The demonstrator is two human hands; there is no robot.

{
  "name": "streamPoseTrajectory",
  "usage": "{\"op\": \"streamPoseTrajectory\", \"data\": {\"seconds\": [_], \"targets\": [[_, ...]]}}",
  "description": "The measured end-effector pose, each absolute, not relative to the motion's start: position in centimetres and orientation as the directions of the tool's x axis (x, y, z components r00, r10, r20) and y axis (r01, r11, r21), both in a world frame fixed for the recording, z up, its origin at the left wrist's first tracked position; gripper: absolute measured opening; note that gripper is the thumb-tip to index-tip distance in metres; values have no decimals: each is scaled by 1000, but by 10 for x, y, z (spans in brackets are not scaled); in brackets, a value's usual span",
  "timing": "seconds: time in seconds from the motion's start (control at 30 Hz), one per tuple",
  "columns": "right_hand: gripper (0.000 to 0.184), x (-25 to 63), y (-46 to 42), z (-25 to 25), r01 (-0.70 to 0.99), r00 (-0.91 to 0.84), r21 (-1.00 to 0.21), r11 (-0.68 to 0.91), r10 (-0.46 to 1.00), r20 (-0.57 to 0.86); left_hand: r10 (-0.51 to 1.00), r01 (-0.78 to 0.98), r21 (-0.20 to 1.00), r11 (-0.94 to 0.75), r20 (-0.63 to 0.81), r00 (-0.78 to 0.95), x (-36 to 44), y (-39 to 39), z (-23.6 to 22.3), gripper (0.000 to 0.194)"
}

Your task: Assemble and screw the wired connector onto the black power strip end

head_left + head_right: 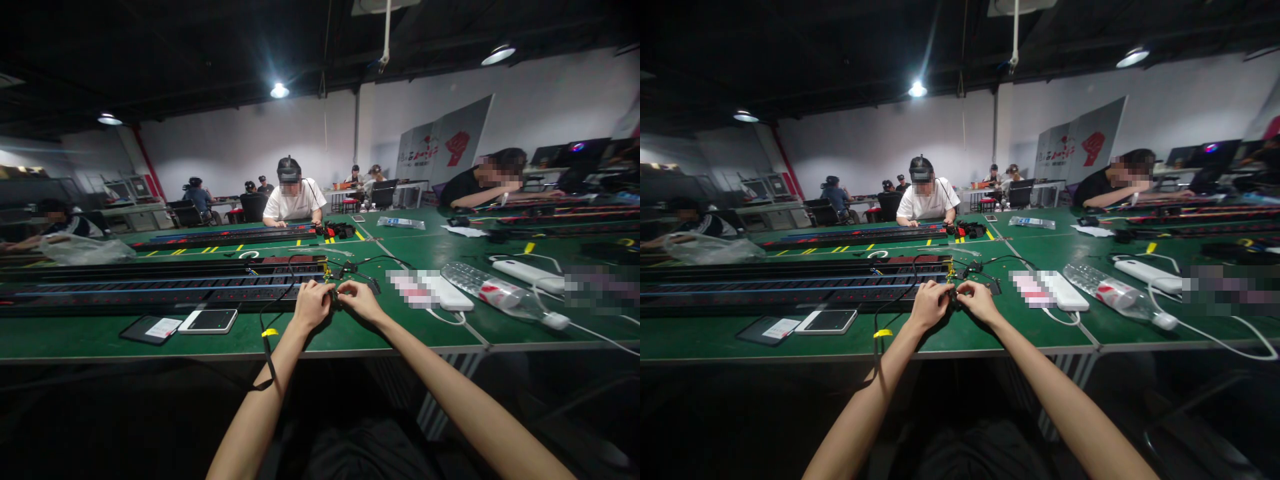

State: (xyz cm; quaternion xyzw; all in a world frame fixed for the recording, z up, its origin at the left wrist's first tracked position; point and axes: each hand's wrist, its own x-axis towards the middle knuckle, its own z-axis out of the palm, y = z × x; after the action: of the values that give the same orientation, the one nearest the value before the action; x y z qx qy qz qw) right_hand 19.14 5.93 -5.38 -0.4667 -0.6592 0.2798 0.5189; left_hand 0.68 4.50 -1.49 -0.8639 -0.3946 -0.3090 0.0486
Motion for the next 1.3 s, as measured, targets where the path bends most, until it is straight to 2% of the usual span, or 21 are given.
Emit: {"op": "streamPoseTrajectory", "data": {"seconds": [0.27, 0.6, 1.0, 1.3], "targets": [[20, 192, 61, -55, 332, -43, -841, 426, 898, 438, 664, 716, 188, -672, 581, 470, 8, 46, -16, 36], [23, 193, 63, -58, 317, -32, -856, 409, 906, 421, 733, 740, 283, -611, 556, 392, 13, 46, -14, 32], [29, 190, 61, -55, 277, -44, -880, 385, 920, 388, 731, 728, 307, -614, 569, 376, 14, 45, -13, 32], [51, 186, 53, -44, 535, -5, -784, 315, 929, 370, 732, 737, 296, -607, 570, 374, 14, 45, -14, 32]]}}
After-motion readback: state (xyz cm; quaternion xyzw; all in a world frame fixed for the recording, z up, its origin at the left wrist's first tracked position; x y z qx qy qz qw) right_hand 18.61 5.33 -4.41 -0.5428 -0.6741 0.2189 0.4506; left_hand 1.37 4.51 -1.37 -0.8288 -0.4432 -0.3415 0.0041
